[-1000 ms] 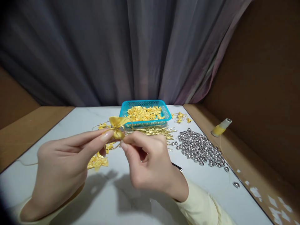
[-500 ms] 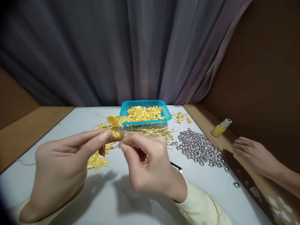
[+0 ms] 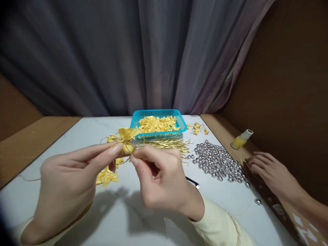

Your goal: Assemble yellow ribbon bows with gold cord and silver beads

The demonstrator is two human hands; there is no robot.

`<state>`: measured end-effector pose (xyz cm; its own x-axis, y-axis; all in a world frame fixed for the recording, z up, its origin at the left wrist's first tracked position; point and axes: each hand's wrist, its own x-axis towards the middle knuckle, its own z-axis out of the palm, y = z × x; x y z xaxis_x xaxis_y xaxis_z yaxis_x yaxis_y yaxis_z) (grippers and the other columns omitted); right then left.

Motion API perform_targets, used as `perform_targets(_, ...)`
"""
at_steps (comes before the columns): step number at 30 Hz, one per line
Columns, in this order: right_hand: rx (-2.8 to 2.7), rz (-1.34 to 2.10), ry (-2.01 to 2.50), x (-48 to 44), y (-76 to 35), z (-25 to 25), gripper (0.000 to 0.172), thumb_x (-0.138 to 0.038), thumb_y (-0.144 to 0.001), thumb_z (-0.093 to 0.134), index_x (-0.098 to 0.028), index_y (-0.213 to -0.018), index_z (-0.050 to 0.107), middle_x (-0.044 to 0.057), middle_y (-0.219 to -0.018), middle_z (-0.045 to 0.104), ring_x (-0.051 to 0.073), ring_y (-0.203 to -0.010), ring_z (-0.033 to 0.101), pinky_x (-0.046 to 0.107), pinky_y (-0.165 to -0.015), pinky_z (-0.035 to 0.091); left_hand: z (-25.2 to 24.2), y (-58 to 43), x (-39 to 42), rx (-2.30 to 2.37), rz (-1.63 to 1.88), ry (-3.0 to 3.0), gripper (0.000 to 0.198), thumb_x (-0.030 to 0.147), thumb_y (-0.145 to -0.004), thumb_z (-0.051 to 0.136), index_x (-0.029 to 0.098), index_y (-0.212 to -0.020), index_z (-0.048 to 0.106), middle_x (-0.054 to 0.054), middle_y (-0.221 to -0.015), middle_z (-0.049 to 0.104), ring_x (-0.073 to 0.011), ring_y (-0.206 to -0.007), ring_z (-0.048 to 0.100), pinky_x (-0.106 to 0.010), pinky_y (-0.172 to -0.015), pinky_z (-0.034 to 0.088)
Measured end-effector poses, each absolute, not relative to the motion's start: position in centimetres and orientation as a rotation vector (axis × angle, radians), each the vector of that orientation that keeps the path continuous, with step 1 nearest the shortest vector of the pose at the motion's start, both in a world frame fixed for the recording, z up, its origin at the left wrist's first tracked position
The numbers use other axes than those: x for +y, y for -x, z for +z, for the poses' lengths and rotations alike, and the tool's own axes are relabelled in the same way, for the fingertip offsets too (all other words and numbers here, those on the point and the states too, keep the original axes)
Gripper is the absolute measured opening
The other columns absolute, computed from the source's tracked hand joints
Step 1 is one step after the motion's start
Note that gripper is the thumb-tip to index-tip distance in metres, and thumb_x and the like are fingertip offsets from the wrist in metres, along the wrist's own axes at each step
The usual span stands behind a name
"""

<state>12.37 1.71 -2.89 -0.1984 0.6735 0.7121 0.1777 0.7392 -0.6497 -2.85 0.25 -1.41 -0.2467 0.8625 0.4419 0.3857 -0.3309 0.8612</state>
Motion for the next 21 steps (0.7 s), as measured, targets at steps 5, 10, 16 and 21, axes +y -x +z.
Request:
perform_targets(5, -1.760, 0.492, 0.667, 1.80, -12.41, -3.07, 0.014, -0.011, -0.082, 0.054, -0.014, -0.069, 0.060, -0.004, -0.048, 0.052, 0.006, -0.039, 0.041, 0.022, -0.038, 0.031, -1.41, 2.98, 0.35, 1.503, 1.583, -1.641, 0.008, 0.030, -0.073, 0.071, 0.033, -0.067, 0.076, 0.008, -0.052, 0.064, -0.0099, -0.050, 0.057, -0.018, -0.050, 0.049)
perform_targets(10, -1.763, 0.461, 0.651, 1.96, -12.27, -3.11, 0.013, -0.009, -0.082, 0.055, -0.013, -0.070, 0.060, -0.004, -0.049, 0.050, 0.005, -0.039, 0.039, 0.020, -0.038, 0.030, -1.33, 2.85, 0.26, 1.464, 1.564, -1.599, 0.007, 0.030, -0.073, 0.072, 0.033, -0.069, 0.077, 0.009, -0.057, 0.068, -0.0094, -0.052, 0.058, -0.016, -0.051, 0.050)
perform_targets(16, -1.755, 0.434, 0.648, 1.95, -12.08, -2.88, 0.014, -0.008, -0.082, 0.054, -0.012, -0.070, 0.060, -0.004, -0.049, 0.050, 0.005, -0.040, 0.038, 0.019, -0.039, 0.030, -1.44, 2.77, 0.27, 1.424, 1.577, -1.554, 0.009, 0.027, -0.074, 0.071, 0.034, -0.073, 0.077, 0.010, -0.072, 0.074, -0.0111, -0.069, 0.069, -0.014, -0.066, 0.055)
perform_targets(21, -1.765, 0.423, 0.656, 2.06, -12.07, -2.79, 0.013, -0.008, -0.082, 0.055, -0.010, -0.070, 0.061, -0.004, -0.048, 0.050, 0.004, -0.039, 0.036, 0.019, -0.039, 0.028, -1.66, 2.94, 0.58, 1.379, 1.562, -1.588, 0.010, 0.026, -0.075, 0.071, 0.034, -0.072, 0.076, 0.011, -0.076, 0.075, -0.0098, -0.075, 0.070, -0.010, -0.068, 0.054)
